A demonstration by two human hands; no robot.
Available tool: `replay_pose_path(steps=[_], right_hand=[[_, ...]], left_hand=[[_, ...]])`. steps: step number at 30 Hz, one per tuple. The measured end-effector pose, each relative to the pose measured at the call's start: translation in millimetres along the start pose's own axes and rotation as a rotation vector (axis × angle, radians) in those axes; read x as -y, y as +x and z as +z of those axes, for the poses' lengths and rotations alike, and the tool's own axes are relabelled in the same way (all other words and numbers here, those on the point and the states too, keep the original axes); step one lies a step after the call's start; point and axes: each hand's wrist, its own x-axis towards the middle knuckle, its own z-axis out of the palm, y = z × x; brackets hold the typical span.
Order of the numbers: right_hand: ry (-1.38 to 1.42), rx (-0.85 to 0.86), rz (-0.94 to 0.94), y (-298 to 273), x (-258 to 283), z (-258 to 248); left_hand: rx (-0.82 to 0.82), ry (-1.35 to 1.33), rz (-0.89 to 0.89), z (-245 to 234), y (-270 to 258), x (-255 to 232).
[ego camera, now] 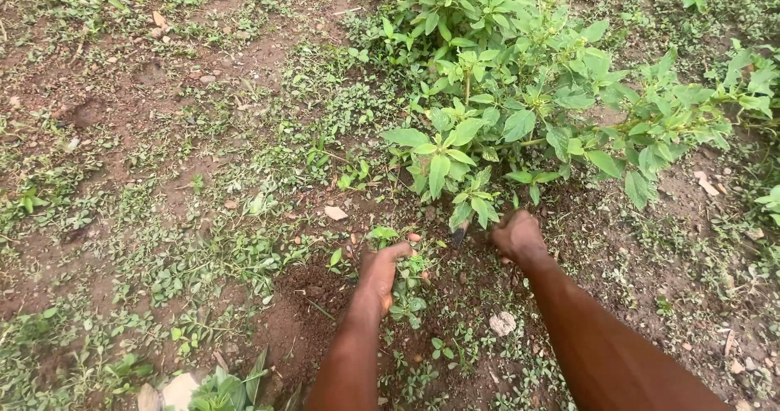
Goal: Weeding a garden area by hand.
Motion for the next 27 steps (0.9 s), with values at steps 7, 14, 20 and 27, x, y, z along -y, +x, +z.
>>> replay_pose_path(steps=[7, 14, 20, 27], right_hand=[[-0.238, 0.194, 0.152, 0.2, -24.2, 18.6], [-0.069, 0.107, 0.122, -21.0, -20.2, -1.3], [-0.2, 0.226, 0.042, -31.2, -45.6, 8.9], [-0.104, 0.202, 0.044, -59.9, -10.3, -21.3]], left_hand=[[-0.021, 0.107, -0.008, 1.6, 1.2, 17.2], [0.022, 0.148, 0.036, 8.5, -5.4, 30.6], [0.0, 0.118, -0.016, 26.5, -22.5, 34.3], [0.075, 0.091, 0.068, 18.3, -25.4, 37.7]])
